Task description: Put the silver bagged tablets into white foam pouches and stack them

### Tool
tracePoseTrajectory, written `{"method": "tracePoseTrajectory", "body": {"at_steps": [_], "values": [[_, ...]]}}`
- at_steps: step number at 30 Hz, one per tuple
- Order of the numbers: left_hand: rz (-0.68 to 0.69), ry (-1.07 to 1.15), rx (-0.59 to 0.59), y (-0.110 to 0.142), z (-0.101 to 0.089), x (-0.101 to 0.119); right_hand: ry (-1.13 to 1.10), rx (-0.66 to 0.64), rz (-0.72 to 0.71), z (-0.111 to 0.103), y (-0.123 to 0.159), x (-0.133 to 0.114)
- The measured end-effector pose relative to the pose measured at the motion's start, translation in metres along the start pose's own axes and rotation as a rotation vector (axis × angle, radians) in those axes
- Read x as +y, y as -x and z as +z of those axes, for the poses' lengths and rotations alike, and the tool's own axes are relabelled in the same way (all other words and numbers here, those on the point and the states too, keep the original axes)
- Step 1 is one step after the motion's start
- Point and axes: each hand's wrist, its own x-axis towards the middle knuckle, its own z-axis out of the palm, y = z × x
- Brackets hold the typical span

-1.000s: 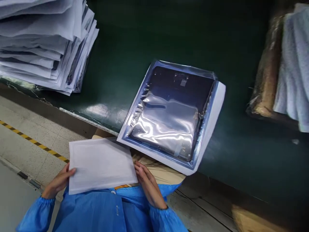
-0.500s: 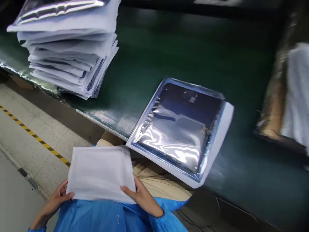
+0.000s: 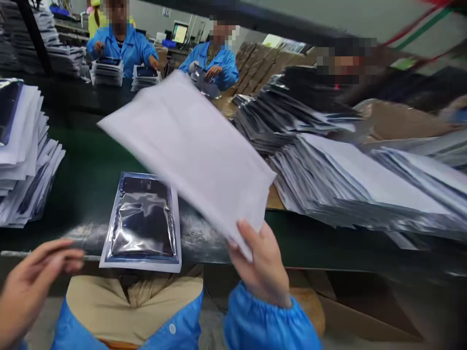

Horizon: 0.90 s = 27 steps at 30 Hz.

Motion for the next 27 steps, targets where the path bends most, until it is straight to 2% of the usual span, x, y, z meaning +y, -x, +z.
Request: {"method": "tracePoseTrajectory", "body": {"at_steps": [2,4,6,8,11,14,15,16,19,20,21,24,27], "values": [[0.062,-0.001,-0.079,-0.019,0.029,0.02,-0.065,0.077,-0.142,-0.001,-0.052,-0.003],[0.145,-0.084,-0.128,-0.031,0.056,0.024,-0.096,0.092,-0.153,-0.006,-0.1,0.003],[0.236,-0.189,-0.119,-0.038,0.074,0.012,-0.077,0.128,-0.081,-0.014,-0.137,0.012],[0.304,-0.279,-0.074,-0.043,0.081,-0.006,-0.054,0.135,-0.015,-0.026,-0.156,0.018],[0.353,-0.421,0.055,-0.048,0.08,-0.027,-0.049,0.08,0.044,-0.043,-0.144,0.022],[0.358,-0.536,0.106,-0.053,0.079,-0.03,0.014,0.137,-0.06,-0.051,-0.098,0.033],[0.353,-0.554,0.098,-0.055,0.08,-0.029,0.087,0.193,-0.115,-0.05,-0.08,0.042],[0.341,-0.561,0.089,-0.057,0.082,-0.027,0.187,0.167,-0.111,-0.047,-0.064,0.052],[0.274,-0.533,0.098,-0.061,0.088,-0.024,0.382,-0.236,0.119,-0.031,-0.029,0.087],[0.251,-0.512,0.103,-0.061,0.089,-0.023,0.4,-0.325,0.172,-0.024,-0.025,0.097],[0.232,-0.485,0.101,-0.061,0.091,-0.022,0.403,-0.36,0.197,-0.019,-0.023,0.104],[0.185,-0.34,0.043,-0.055,0.092,-0.012,0.383,-0.337,0.214,-0.009,-0.03,0.116],[0.064,-0.108,-0.042,-0.046,0.091,0.007,0.347,-0.351,0.245,-0.009,-0.038,0.115]]}}
